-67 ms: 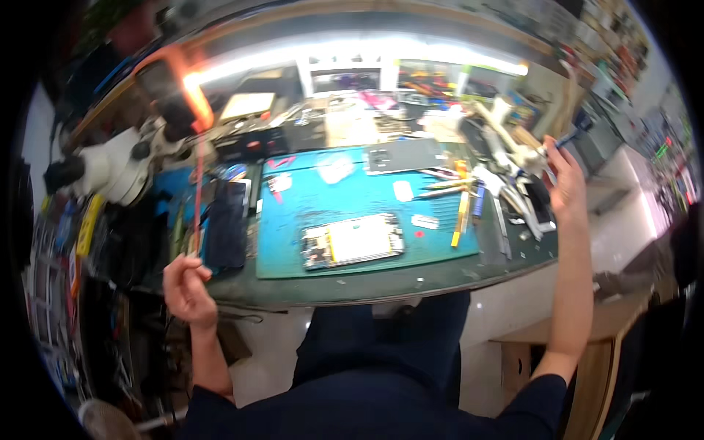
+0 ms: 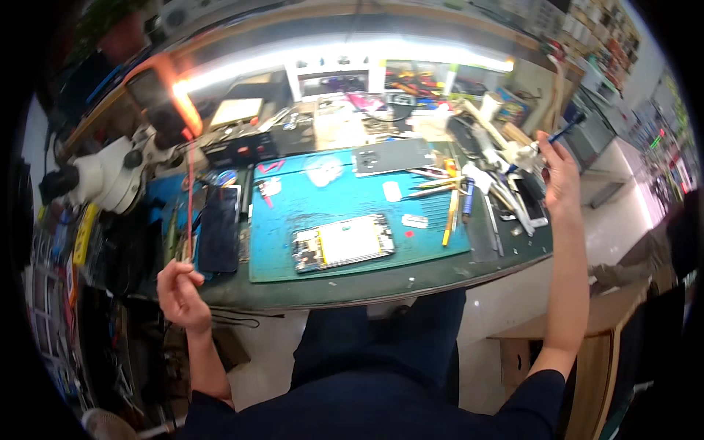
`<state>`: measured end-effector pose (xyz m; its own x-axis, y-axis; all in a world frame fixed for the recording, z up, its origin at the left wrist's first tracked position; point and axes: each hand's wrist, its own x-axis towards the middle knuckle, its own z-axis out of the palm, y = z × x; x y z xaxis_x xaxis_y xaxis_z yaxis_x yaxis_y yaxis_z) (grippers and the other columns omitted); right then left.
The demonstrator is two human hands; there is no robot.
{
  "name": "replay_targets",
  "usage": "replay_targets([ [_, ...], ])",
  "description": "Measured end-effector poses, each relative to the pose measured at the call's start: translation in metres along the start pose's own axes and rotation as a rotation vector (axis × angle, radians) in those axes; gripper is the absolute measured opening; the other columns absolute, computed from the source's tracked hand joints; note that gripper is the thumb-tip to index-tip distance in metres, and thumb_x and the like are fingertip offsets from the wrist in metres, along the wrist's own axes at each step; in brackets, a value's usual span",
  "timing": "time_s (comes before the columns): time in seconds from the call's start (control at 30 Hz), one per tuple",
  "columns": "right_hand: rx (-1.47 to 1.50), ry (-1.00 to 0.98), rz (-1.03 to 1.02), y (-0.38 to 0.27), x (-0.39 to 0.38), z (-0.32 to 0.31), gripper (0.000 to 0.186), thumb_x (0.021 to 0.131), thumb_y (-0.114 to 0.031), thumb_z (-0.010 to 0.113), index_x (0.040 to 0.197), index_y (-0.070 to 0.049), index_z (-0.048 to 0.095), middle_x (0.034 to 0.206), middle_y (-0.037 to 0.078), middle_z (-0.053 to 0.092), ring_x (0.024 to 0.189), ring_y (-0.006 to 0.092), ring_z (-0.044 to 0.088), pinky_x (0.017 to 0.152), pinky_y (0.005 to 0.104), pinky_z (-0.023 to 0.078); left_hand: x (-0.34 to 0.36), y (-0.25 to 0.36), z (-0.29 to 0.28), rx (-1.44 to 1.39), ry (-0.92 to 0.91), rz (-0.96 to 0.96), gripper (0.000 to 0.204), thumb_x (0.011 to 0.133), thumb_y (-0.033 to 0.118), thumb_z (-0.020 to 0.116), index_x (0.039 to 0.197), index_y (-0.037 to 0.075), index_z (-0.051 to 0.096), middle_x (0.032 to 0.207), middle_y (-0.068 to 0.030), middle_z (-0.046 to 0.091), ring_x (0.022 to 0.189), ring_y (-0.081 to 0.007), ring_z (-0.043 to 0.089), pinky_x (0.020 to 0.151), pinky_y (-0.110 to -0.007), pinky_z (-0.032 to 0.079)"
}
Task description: The person reassembles a disassembled smartphone by connecting internal ribbon cables and placing the battery into the chassis. They use a toothbrush to clean the interior of the phone frame and then attach the screen assembly. Finally, the person powers on the device to verify functionality.
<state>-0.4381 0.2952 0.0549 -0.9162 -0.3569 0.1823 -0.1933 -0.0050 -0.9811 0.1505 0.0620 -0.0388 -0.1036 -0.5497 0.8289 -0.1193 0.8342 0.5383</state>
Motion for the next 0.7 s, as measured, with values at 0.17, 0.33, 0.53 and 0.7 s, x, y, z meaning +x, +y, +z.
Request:
replay_targets([
  [0.17,-0.137,-0.052,0.076,0.011,-0.017,-0.003,0.025,0.1,-0.033,0.071,0.111,-0.012,0.077,0.077,-0.01,0.059,0.061,-0.0009,0.046,0.054,0.0178,0.037,0.014,-0.001,0.008,-0.045,0.05,0.069,0.021,0.101,-0.008,0.045,0.118,-0.008,0.058,0.103,-0.0129,0.062,0.071,-0.0136,0.057,0.065,-0.027,0.05],
  [0.33,-0.171,-0.123,-0.044,0.023,-0.029,0.0,0.027,0.105,-0.029,0.06,0.112,-0.008,0.076,0.084,-0.005,0.066,0.073,0.0029,0.058,0.066,0.0189,0.045,0.027,-0.004,-0.008,0.051,0.077,0.191,0.022,0.102,-0.007,0.044,0.12,-0.009,0.056,0.108,-0.014,0.062,0.072,-0.0137,0.056,0.065,-0.027,0.049],
  [0.53,-0.194,-0.199,-0.169,0.041,-0.016,-0.007,0.034,0.112,-0.031,0.047,0.112,-0.002,0.065,0.097,0.009,0.073,0.088,0.0154,0.071,0.082,0.0308,0.057,0.052,-0.009,-0.016,0.043,0.292,0.169,0.027,0.104,-0.001,0.044,0.127,-0.01,0.056,0.098,-0.014,0.064,0.066,-0.0133,0.051,0.059,-0.026,0.045],
  [0.7,-0.219,-0.333,-0.1,0.036,-0.014,0.029,0.036,0.113,-0.034,0.043,0.12,-0.003,0.061,0.106,0.011,0.074,0.103,0.0151,0.069,0.087,0.0322,0.054,0.046,0.031,0.055,-0.281,-0.038,0.039,0.03,0.099,0.014,0.056,0.12,-0.005,0.061,0.101,-0.0129,0.063,0.069,-0.0147,0.055,0.062,-0.028,0.048],
])
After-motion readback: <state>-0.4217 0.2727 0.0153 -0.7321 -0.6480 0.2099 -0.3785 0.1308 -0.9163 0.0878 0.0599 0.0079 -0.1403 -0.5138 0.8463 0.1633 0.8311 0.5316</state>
